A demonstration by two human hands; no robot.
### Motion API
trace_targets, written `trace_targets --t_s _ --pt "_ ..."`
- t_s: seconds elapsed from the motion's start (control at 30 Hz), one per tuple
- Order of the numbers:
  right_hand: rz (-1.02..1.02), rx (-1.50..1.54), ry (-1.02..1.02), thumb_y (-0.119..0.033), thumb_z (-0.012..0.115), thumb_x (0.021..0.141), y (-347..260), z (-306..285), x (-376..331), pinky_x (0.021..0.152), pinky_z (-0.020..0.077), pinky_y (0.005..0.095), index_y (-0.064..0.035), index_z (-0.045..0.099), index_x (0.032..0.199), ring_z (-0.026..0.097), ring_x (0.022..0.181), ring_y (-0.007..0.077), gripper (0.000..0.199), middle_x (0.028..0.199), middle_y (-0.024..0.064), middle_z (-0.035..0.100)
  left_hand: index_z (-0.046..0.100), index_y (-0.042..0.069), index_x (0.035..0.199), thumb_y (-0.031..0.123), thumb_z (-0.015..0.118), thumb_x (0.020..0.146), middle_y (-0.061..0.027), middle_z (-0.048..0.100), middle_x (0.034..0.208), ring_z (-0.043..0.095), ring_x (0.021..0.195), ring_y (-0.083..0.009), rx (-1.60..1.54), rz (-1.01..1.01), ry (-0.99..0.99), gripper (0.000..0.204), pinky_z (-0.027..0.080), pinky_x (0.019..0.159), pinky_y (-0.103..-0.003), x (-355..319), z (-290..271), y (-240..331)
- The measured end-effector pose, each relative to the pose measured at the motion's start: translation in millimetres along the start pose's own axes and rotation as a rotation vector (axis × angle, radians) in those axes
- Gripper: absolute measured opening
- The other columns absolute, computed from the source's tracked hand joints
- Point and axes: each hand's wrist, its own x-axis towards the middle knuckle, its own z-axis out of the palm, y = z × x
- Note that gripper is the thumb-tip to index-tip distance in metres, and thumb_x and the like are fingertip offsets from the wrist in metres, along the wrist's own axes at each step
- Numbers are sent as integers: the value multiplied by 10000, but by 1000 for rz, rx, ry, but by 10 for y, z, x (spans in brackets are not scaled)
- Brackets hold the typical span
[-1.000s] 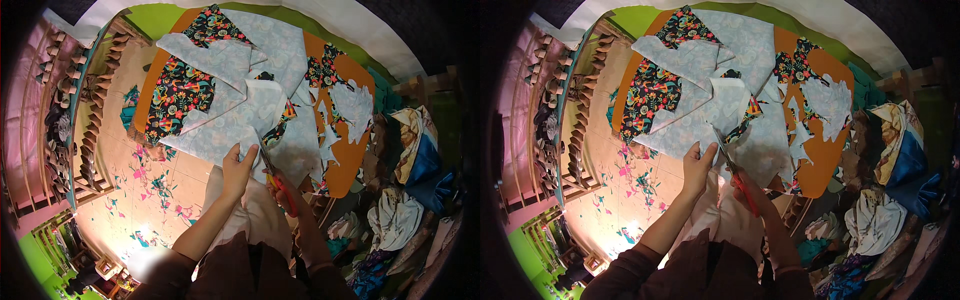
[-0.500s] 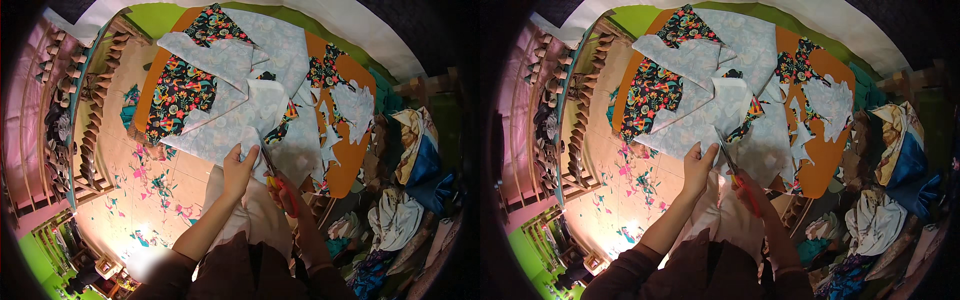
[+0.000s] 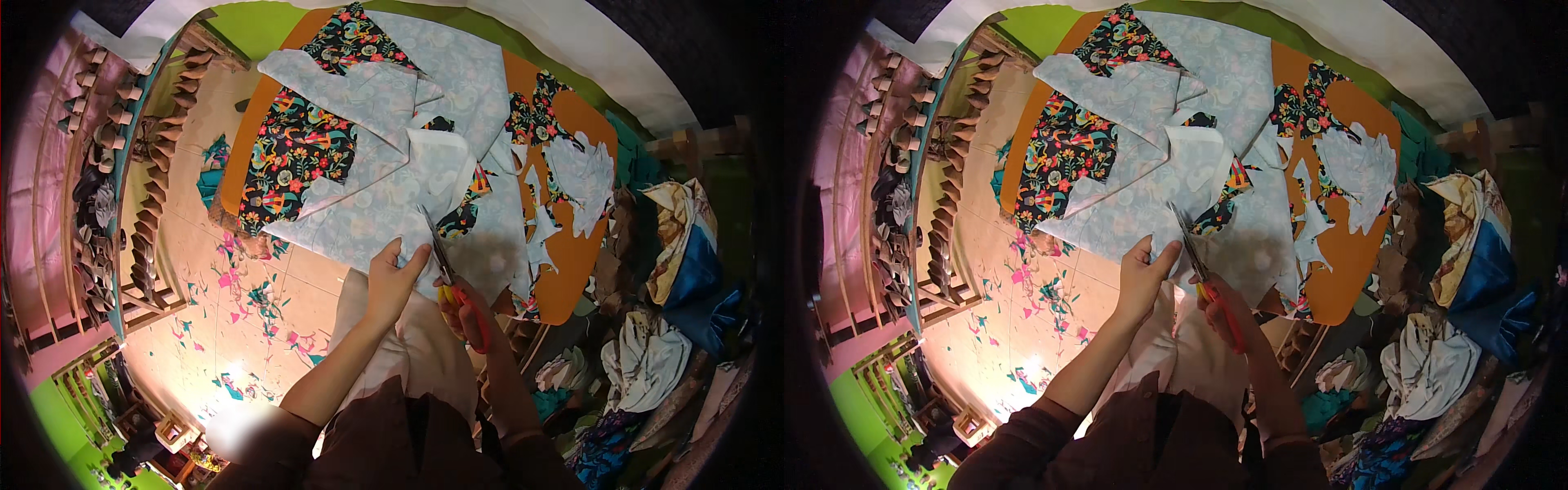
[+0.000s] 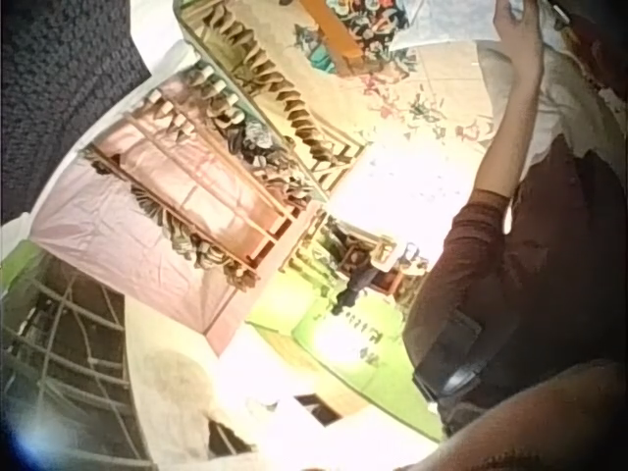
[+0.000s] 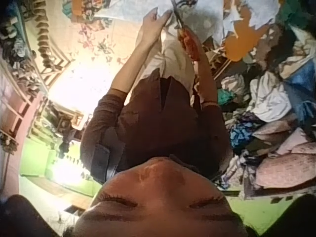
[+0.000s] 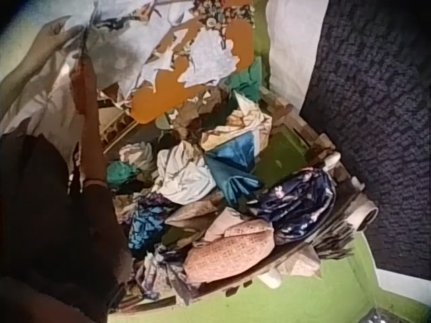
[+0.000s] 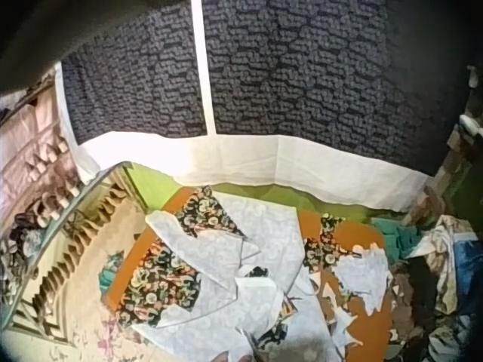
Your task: Cutting pieces of patterned and plain fabric using scissors on a table.
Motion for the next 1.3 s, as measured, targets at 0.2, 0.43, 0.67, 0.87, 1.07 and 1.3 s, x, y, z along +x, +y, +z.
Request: trace_targets --t_s 0.2,0.43,0.67,0.87,1.07,1.3 --pt "-47 14 22 -690 510 652 60 -42 40 445 304 161 -118 383 1183 355 560 29 791 774 -23 379 555 -17 776 133 593 781 4 532 685 426 634 -49 -78 47 48 154 363 581 -204 17 -11 -5" --pt "-63 184 22 -664 508 681 38 -31 -6 447 295 150 -100 320 1233 336 563 20 811 777 -21 379 478 1 902 23 600 754 -14 487 883 436 816 -67 -146 61 -82 193 349 723 -196 2 -77 -19" --pt "-312 279 256 -364 524 824 -7 103 88 411 300 197 -78 345 1206 346 488 57 510 779 19 450 304 -2 1226 -30 582 751 -97 481 1146 452 1064 -141 -177 -30 -322 551 341 895 -246 -226 7 154" --pt "-212 256 397 -55 549 777 -296 148 83 396 333 203 -68 351 1190 330 417 46 457 660 -7 420 301 11 1178 58 579 791 -106 493 1098 485 1000 -149 118 -28 -420 479 380 841 -254 -422 76 100" --pt "-334 91 294 -41 561 775 -449 91 5 396 323 192 -50 345 1207 376 448 41 482 742 -1 457 406 38 1045 181 567 827 -10 487 781 448 625 -46 -33 4 -347 306 348 495 -185 -511 176 376" --pt "-494 -39 249 -116 551 805 -863 182 -182 540 367 205 -39 329 1224 433 624 72 480 862 25 434 556 37 901 159 619 794 48 499 674 365 490 4 -7 -12 -295 175 264 400 -169 -328 233 831"
